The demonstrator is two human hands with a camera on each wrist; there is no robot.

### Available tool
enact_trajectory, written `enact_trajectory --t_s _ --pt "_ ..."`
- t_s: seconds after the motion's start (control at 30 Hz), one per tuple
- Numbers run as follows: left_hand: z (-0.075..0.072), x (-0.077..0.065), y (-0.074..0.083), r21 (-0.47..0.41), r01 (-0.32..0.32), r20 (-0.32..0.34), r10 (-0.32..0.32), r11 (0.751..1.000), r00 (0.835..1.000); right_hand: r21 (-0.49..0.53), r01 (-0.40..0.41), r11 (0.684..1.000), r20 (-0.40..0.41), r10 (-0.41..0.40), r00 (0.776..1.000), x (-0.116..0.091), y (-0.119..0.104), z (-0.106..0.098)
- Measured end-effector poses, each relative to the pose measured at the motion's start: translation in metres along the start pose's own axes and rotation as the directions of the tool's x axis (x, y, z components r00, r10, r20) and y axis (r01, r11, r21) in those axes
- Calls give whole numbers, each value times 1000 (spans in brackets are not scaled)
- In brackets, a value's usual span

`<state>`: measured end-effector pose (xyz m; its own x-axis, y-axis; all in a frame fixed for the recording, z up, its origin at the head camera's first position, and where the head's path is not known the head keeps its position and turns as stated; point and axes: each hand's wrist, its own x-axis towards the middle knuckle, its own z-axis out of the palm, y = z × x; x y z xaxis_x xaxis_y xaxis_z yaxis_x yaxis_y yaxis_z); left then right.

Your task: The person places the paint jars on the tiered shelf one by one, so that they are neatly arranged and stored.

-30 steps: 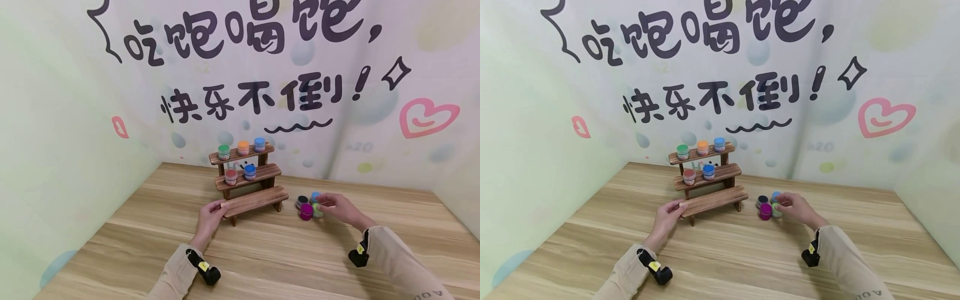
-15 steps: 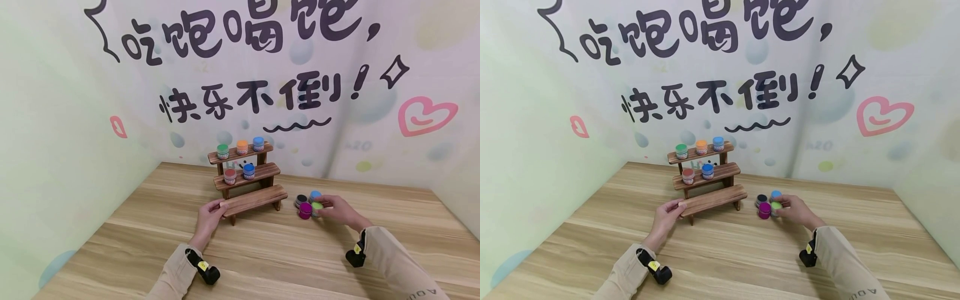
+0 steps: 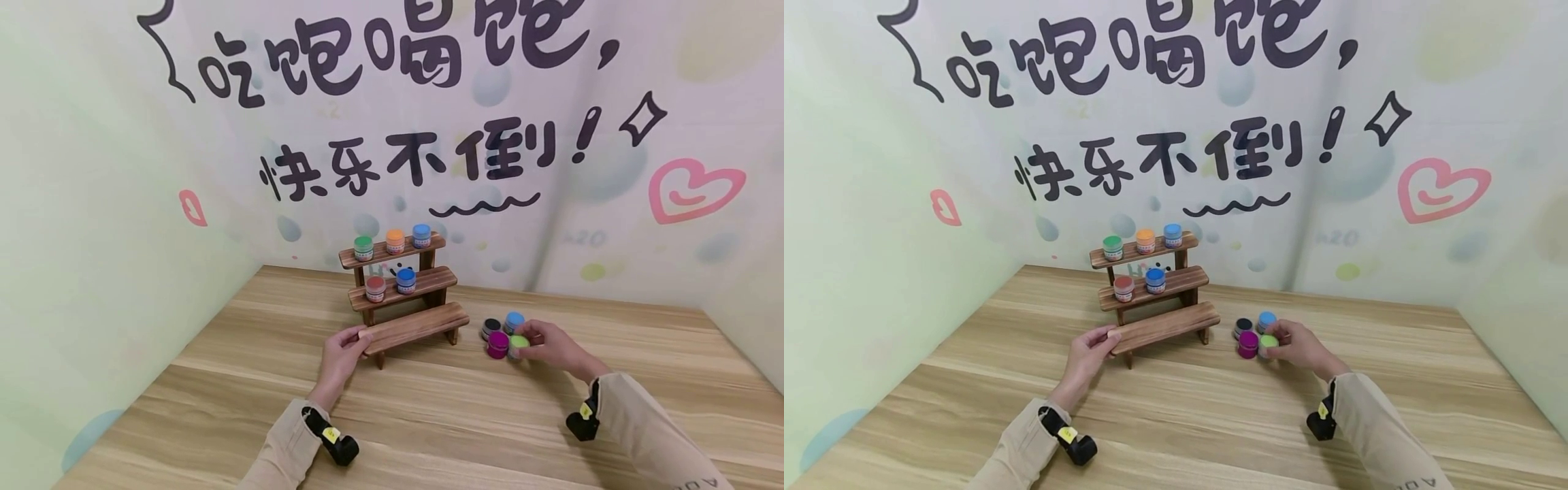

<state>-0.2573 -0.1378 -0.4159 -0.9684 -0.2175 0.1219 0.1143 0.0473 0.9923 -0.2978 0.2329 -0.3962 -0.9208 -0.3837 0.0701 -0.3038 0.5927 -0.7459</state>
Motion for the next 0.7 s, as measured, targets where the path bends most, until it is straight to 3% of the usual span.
enact_trajectory --t_s 0.33,0.7 --pt "1 1 -3 9 0 -9 0 1000 1000 29 9 1000 38 -10 999 -5 -1 2" --pt "0 1 -2 13 7 0 -7 1000 1000 -64 42 997 -2 -42 999 -5 -5 4"
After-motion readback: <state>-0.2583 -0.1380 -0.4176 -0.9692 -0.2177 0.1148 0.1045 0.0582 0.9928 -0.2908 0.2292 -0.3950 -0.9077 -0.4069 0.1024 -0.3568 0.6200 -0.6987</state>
